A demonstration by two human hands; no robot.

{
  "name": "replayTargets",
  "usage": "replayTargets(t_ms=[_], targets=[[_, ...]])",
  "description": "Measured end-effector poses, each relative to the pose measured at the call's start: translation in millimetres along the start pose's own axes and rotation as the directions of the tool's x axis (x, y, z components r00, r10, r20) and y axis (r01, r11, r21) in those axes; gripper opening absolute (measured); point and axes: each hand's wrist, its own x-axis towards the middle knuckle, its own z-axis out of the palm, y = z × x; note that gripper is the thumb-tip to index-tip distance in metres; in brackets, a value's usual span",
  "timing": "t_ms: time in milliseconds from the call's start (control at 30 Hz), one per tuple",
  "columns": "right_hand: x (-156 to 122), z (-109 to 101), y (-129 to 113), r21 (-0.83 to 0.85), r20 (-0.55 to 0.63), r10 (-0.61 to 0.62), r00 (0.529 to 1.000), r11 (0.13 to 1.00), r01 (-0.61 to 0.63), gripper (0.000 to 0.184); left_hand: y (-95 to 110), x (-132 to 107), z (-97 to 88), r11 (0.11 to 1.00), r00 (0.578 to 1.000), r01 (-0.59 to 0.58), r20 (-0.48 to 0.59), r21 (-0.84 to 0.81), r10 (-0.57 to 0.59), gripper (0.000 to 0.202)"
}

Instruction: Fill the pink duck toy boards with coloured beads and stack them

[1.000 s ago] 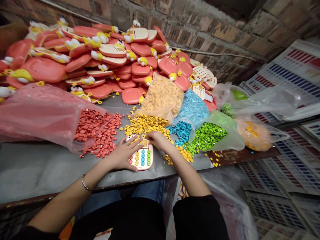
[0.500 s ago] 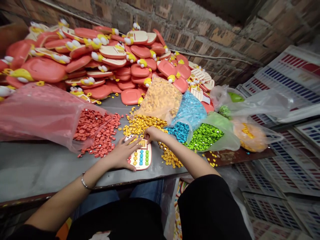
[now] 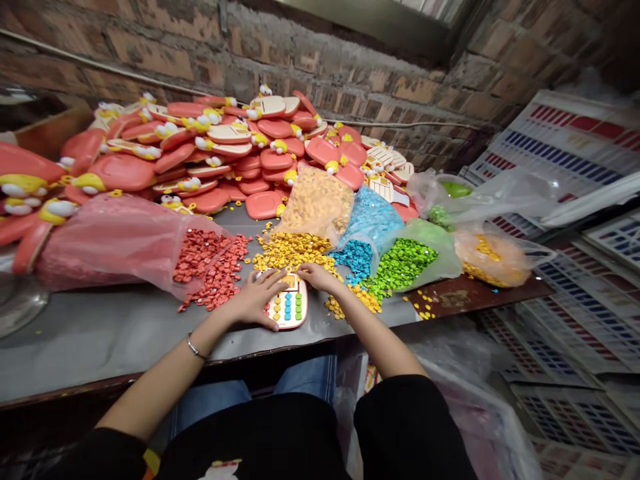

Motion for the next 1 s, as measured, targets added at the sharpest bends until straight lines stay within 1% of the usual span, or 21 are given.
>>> replayTargets(t_ms=[100,233,300,400,533,667,733,767,800,833,867,933,967,1000], targets=[[-8.1,6.3,-2.3,0.115,-0.073,-0.023,0.997,0.993,0.032,0.019,-0.8,-0.4,-1.3,1.0,1.0,-0.008,-0.023,-0.01,0.008,0.102],[-13.3,15.3,-1.6,0.12,-0.228,-0.056,0.972,0.989,0.085,0.016,-2.4,-0.5,-1.0,0.999,0.999,-0.034,-0.041,-0.018,0.033,0.102],[-15.3,21.1,1.3,0.152,-0.27,-0.047,0.962,0.984,0.091,0.018,-2.7,-0.6,-0.6,0.999,0.998,-0.046,-0.046,-0.015,0.045,0.104],[-21.5,31.2,5.9,0.233,-0.319,-0.038,0.947,0.965,0.117,0.024,-1.9,-1.5,0.2,0.997,0.995,-0.076,-0.068,-0.007,0.076,0.105],[-33.4,42.9,7.8,0.309,-0.438,0.004,0.899,0.94,0.147,0.036,-0.3,-2.5,1.1,0.989,0.982,-0.146,-0.119,0.006,0.145,0.102],[-41.6,50.0,3.0,0.38,-0.46,0.062,0.886,0.915,0.133,0.046,4.1,-2.8,-0.4,0.981,0.975,-0.191,-0.112,0.018,0.192,0.102],[-47.9,53.6,2.0,0.406,-0.5,0.108,0.859,0.906,0.122,0.05,8.7,-3.9,-2.4,0.976,0.968,-0.218,-0.121,0.027,0.22,0.102],[-53.7,55.9,3.3,0.416,-0.534,0.139,0.834,0.902,0.115,0.051,11.2,-4.8,-3.5,0.972,0.963,-0.231,-0.137,0.034,0.233,0.102],[-62.4,58.6,6.3,0.429,-0.577,0.179,0.797,0.897,0.11,0.052,13.5,-5.7,-4.7,0.97,0.956,-0.241,-0.162,0.042,0.244,0.101],[-74.4,61.7,11.1,0.449,-0.623,0.227,0.748,0.888,0.105,0.053,15.4,-6.6,-5.7,0.968,0.95,-0.246,-0.187,0.049,0.251,0.101],[-89.9,65.2,17.2,0.473,-0.667,0.282,0.69,0.875,0.101,0.053,16.8,-7.3,-6.7,0.967,0.945,-0.25,-0.206,0.054,0.255,0.101],[-129.7,73.0,31.3,0.539,-0.733,0.407,0.545,0.836,0.1,0.053,17.6,-7.4,-7.7,0.967,0.939,-0.248,-0.232,0.056,0.254,0.102],[-152.2,77.1,37.5,0.551,-0.761,0.459,0.458,0.83,0.084,0.05,17.1,-6.8,-7.5,0.969,0.937,-0.242,-0.245,0.057,0.248,0.101],[-174.6,81.0,42.0,0.522,-0.807,0.472,0.353,0.851,0.054,0.046,16.3,-5.9,-6.7,0.971,0.935,-0.23,-0.262,0.062,0.239,0.099]])
